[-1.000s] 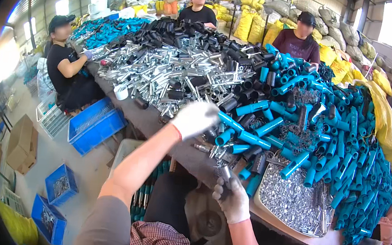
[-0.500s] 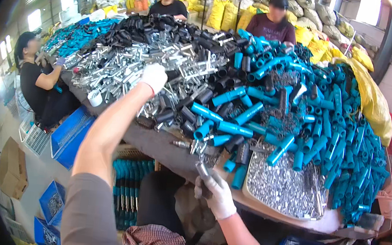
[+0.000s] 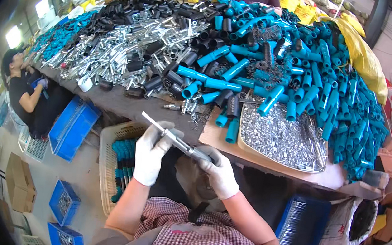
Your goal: The person assembles tools by inserting metal parts, pins, and springs into plastic handles and tubes by hand, then places the assembled tools into a basket.
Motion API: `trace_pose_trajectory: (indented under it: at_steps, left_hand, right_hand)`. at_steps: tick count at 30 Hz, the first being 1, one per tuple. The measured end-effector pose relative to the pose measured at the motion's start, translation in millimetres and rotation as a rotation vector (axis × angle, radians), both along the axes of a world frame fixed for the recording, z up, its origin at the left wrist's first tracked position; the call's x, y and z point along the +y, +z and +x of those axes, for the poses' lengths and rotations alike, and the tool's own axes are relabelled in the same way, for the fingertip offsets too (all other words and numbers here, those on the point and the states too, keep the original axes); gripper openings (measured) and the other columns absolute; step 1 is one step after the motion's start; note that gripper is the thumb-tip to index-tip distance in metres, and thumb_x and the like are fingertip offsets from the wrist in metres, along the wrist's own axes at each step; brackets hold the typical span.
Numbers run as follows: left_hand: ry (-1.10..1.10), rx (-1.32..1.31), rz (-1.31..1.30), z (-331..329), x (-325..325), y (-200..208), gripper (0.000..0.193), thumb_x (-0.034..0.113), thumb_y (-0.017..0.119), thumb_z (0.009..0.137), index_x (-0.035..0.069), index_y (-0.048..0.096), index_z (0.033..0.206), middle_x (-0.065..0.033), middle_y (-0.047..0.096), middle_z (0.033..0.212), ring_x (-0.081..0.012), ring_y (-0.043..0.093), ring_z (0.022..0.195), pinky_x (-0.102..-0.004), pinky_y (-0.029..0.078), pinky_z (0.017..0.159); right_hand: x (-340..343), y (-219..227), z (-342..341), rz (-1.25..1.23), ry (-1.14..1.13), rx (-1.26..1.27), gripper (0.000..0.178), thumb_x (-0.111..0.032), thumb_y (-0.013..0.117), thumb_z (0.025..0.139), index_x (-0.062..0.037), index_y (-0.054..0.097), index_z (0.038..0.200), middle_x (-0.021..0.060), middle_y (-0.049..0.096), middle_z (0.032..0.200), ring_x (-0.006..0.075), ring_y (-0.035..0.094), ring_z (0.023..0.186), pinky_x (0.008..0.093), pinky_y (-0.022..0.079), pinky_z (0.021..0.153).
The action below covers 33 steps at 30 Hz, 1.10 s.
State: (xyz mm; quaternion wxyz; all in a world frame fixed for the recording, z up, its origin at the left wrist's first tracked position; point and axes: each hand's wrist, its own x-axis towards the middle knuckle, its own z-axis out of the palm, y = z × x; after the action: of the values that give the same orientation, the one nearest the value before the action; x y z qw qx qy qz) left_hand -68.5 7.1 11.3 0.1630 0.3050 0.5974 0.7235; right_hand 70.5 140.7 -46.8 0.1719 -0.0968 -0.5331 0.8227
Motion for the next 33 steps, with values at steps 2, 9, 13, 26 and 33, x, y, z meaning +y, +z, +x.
trace_pose_trajectory:
  at_steps: [2, 9, 13, 26, 33]
  left_hand:
    - [-0.030, 0.157, -0.207, 17.4, 0.1, -10.4, 0.032, 0.025, 0.065, 0.098, -0.001, 0.064, 0.117, -0.0084, 0.070, 0.103, -0.0137, 0.063, 0.094, -0.0283, 0.050, 0.086]
    - [-0.577, 0.153, -0.227, 30.3, 11.3, -32.6, 0.056, 0.029, 0.072, 0.091, 0.001, 0.052, 0.135, -0.0123, 0.066, 0.123, -0.0233, 0.065, 0.113, -0.0350, 0.049, 0.101]
    - [-0.383, -0.085, -0.023, 16.5, 35.1, -19.5, 0.043, 0.028, 0.064, 0.096, 0.000, 0.050, 0.125, -0.0107, 0.064, 0.103, -0.0220, 0.067, 0.088, -0.0364, 0.058, 0.080]
    - [0.080, 0.747, -0.910, -49.1, 119.2, -39.8, 0.048, 0.044, 0.069, 0.081, 0.002, 0.069, 0.104, -0.0235, 0.071, 0.097, -0.0412, 0.067, 0.094, -0.0491, 0.053, 0.086]
    - [-0.134, -0.139, -0.591, -60.9, 87.7, -3.3, 0.024, 0.030, 0.072, 0.089, 0.008, 0.064, 0.091, 0.0027, 0.054, 0.064, -0.0046, 0.046, 0.048, -0.0234, 0.039, 0.040]
  right_hand:
    - [-0.1, 7.3, 19.6, -0.127, 0.055, -0.095, 0.041, -0.030, 0.064, 0.098, 0.0013, 0.061, 0.125, 0.0011, 0.064, 0.103, 0.0081, 0.056, 0.089, 0.0233, 0.046, 0.082]
    - [-13.5, -34.4, 42.8, -0.577, 0.171, 0.107, 0.057, -0.051, 0.054, 0.101, 0.0013, 0.061, 0.122, 0.0013, 0.061, 0.087, 0.0071, 0.052, 0.070, 0.0212, 0.042, 0.064]
    - [-19.2, -27.1, 36.9, -0.366, 0.125, -0.019, 0.063, -0.064, 0.046, 0.099, -0.0053, 0.060, 0.116, 0.0035, 0.057, 0.073, 0.0115, 0.050, 0.058, 0.0263, 0.036, 0.051]
    - [-20.6, -38.0, 44.4, -0.575, 0.017, -0.109, 0.035, -0.027, 0.048, 0.105, 0.0016, 0.060, 0.122, 0.0059, 0.060, 0.085, 0.0151, 0.052, 0.070, 0.0285, 0.043, 0.063]
    - [-11.6, -29.5, 47.6, -0.588, -0.003, -0.102, 0.035, -0.027, 0.047, 0.105, 0.0016, 0.058, 0.122, 0.0073, 0.060, 0.083, 0.0168, 0.054, 0.067, 0.0294, 0.044, 0.062]
